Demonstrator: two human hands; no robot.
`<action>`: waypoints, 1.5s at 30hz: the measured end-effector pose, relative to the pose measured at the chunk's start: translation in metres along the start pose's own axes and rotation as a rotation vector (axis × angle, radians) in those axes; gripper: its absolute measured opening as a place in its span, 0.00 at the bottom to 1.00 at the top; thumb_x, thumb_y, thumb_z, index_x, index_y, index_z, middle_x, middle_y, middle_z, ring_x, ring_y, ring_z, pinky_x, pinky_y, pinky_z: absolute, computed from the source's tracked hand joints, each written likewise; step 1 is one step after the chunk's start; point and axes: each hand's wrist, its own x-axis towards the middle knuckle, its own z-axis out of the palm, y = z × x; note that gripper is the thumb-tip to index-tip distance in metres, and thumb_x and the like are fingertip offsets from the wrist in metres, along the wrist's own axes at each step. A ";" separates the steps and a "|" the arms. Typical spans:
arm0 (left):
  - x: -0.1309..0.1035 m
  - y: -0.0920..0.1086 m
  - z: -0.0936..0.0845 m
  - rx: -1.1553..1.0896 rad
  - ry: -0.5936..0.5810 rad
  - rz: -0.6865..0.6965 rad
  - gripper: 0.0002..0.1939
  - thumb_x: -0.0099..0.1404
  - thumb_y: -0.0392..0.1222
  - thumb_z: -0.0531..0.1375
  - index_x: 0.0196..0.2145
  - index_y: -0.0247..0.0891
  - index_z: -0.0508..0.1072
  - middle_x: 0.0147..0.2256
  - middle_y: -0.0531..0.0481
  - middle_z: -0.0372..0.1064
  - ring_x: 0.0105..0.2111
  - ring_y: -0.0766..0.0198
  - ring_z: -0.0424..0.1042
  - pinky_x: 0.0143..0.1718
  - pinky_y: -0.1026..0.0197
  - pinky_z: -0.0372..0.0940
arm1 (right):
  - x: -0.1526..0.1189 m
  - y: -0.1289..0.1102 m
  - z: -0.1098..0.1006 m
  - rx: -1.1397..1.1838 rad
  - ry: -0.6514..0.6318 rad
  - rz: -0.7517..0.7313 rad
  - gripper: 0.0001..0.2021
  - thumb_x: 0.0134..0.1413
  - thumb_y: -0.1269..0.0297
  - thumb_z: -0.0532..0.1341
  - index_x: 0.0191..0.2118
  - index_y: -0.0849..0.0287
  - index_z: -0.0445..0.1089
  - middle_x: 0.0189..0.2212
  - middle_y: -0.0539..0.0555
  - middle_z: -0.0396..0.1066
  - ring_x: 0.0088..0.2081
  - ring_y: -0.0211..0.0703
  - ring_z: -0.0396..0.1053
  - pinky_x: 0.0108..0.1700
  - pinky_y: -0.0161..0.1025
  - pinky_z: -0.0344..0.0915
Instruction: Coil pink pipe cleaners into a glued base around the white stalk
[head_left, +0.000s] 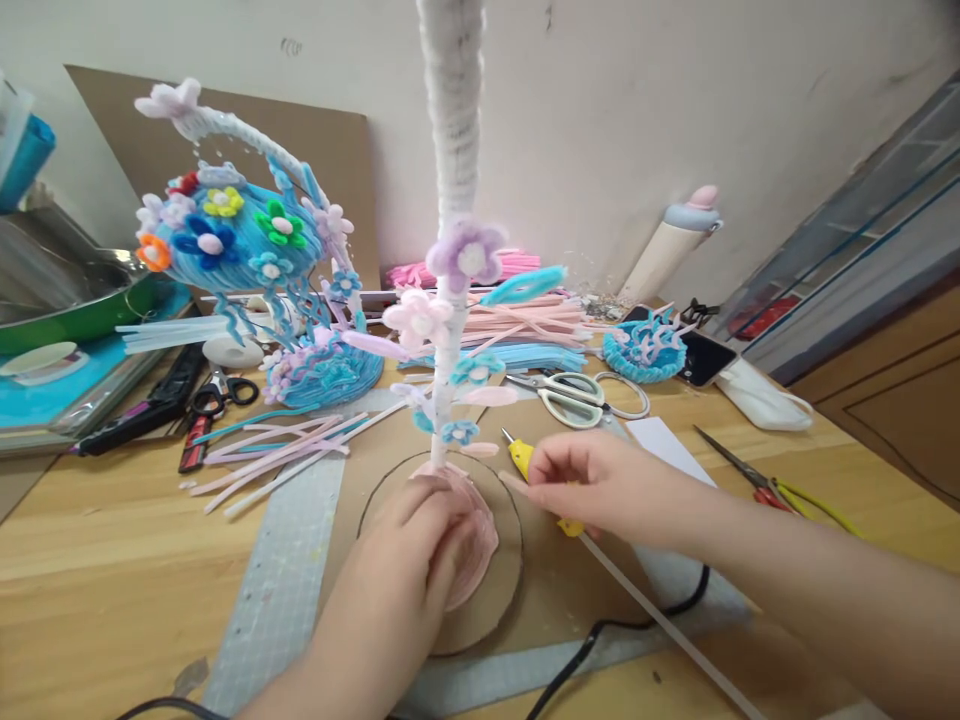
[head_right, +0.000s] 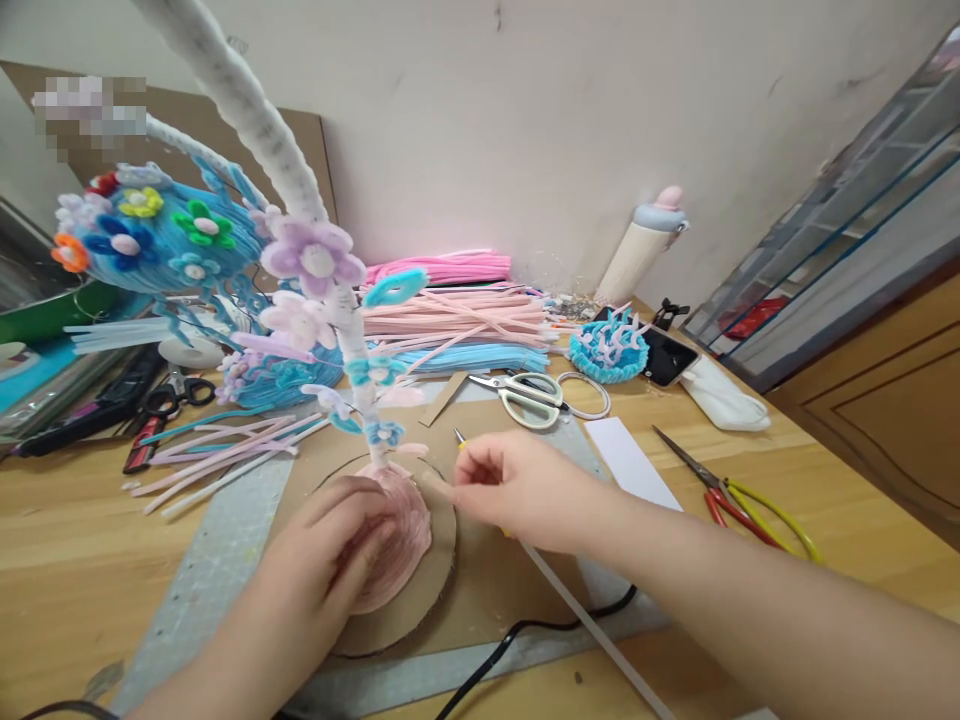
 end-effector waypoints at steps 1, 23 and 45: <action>0.000 -0.003 0.002 0.035 0.018 -0.005 0.11 0.68 0.34 0.49 0.40 0.40 0.71 0.45 0.46 0.69 0.48 0.57 0.67 0.49 0.52 0.63 | 0.007 0.001 0.000 -0.033 0.066 -0.049 0.08 0.50 0.61 0.60 0.25 0.58 0.64 0.19 0.45 0.62 0.20 0.32 0.60 0.20 0.29 0.55; 0.001 -0.006 0.010 0.201 0.017 0.104 0.12 0.65 0.30 0.53 0.44 0.38 0.71 0.45 0.45 0.69 0.46 0.56 0.69 0.48 0.49 0.68 | 0.037 0.011 0.025 -0.473 0.163 -0.307 0.13 0.51 0.75 0.57 0.36 0.55 0.77 0.28 0.49 0.74 0.29 0.37 0.67 0.31 0.33 0.58; 0.004 -0.001 0.008 0.219 0.053 0.148 0.11 0.64 0.30 0.53 0.42 0.36 0.71 0.43 0.44 0.71 0.44 0.57 0.70 0.46 0.49 0.70 | 0.038 0.012 0.033 -0.440 0.139 -0.235 0.12 0.54 0.72 0.56 0.41 0.56 0.75 0.31 0.50 0.77 0.31 0.40 0.71 0.31 0.34 0.62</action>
